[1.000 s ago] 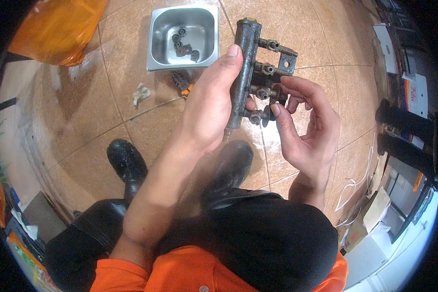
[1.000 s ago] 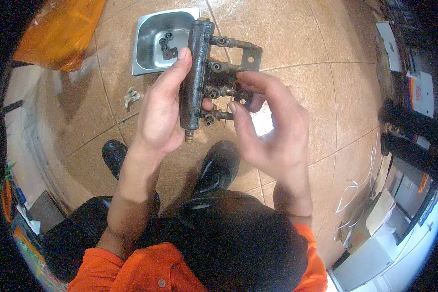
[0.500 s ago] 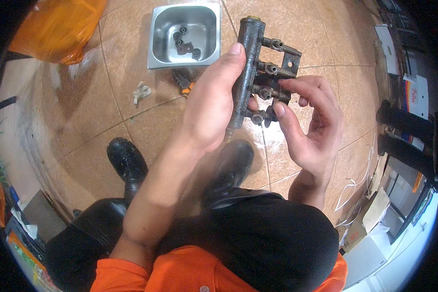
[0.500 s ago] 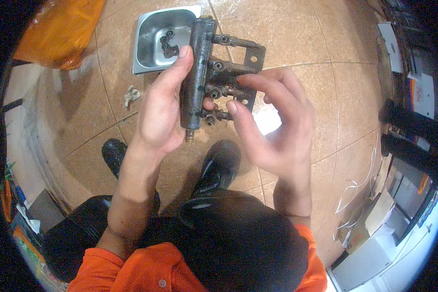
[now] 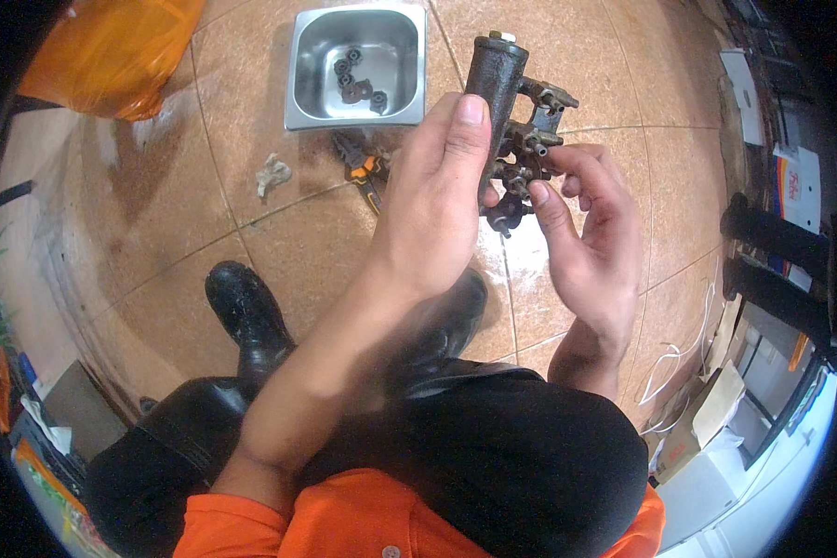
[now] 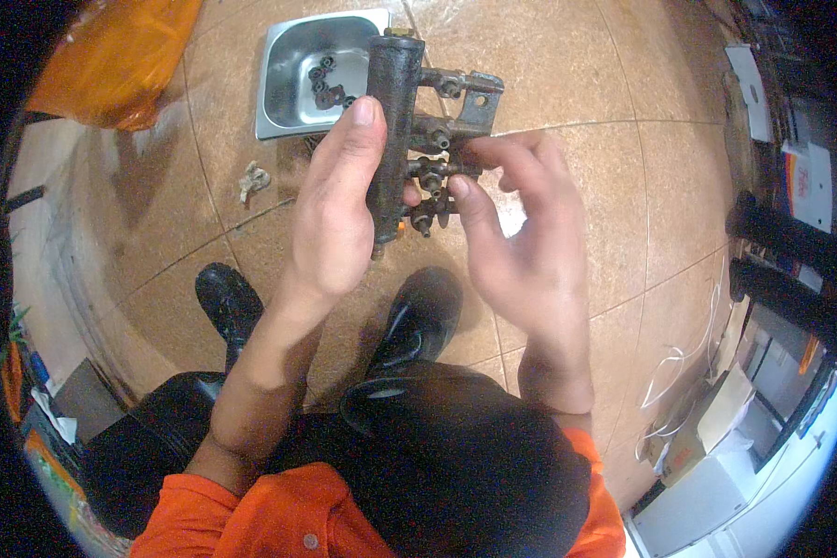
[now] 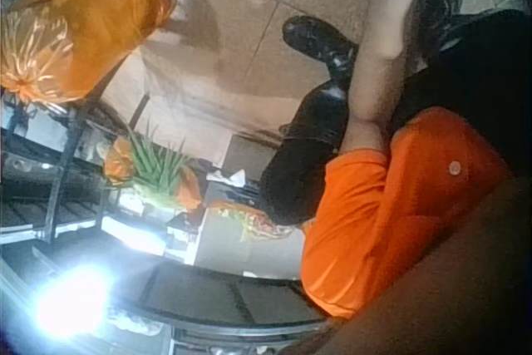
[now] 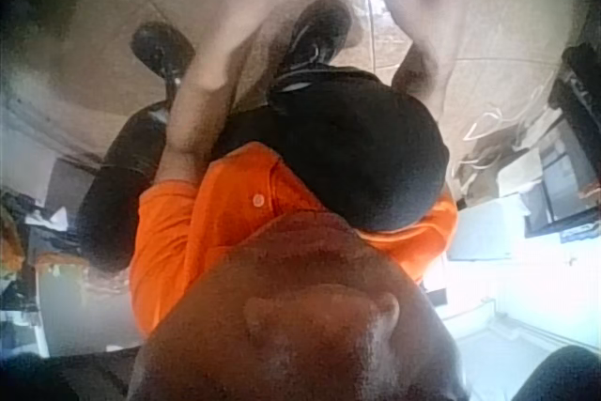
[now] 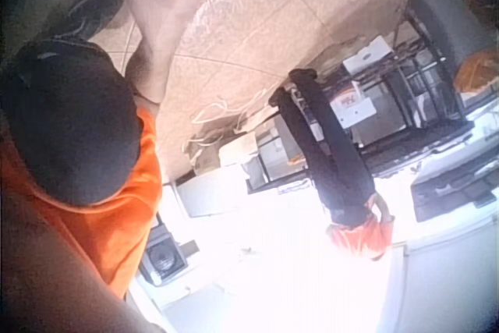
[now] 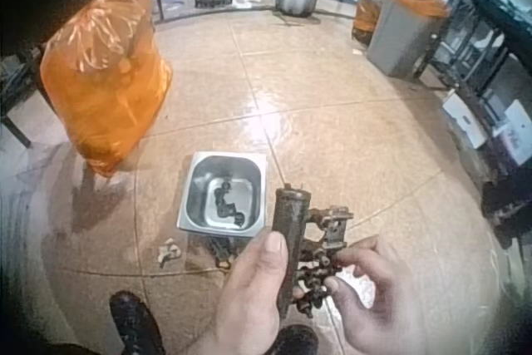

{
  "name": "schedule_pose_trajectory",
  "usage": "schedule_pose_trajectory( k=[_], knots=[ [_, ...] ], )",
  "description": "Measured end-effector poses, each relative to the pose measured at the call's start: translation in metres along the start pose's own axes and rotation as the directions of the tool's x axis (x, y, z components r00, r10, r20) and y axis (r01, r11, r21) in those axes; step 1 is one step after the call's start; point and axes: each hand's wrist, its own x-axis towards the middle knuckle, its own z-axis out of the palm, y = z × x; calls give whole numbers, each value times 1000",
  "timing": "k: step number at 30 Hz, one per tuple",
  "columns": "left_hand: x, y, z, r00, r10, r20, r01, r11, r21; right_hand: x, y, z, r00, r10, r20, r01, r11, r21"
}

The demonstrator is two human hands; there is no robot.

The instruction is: The person sits on the floor and manipulates a mechanical part, likely a brake caliper, using pliers and a knife. They remove small components, inspect the part, and clean it with a cloth.

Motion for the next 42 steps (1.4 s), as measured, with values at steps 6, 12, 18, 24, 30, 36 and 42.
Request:
schedule_pose_trajectory(
  k=[6,12,18,24,30,36,42],
  knots=[
    [3,-1,0,1000,-15,-10,14,998,-59,5,8,-1,994,87,69,-95,987,129],
    [5,-6,-5,998,-59,32,65,974,-216,7,5,1,1000,27,-11,-25,985,169],
    [8,-6,-7,997,-49,68,69,939,-336,12,12,-12,995,-44,89,21,969,246],
    [9,-6,-7,995,-64,81,89,931,-353,13,20,-9,987,17,159,-70,938,339],
    [7,-5,-7,994,-83,72,103,930,-353,11,23,-7,989,-135,64,124,981,152],
    [8,-5,-8,995,-54,87,84,917,-390,15,21,-6,982,-185,31,168,944,284],
    [8,-9,-10,990,-85,113,126,892,-433,16,18,-10,978,-181,101,147,949,278]
  ],
)
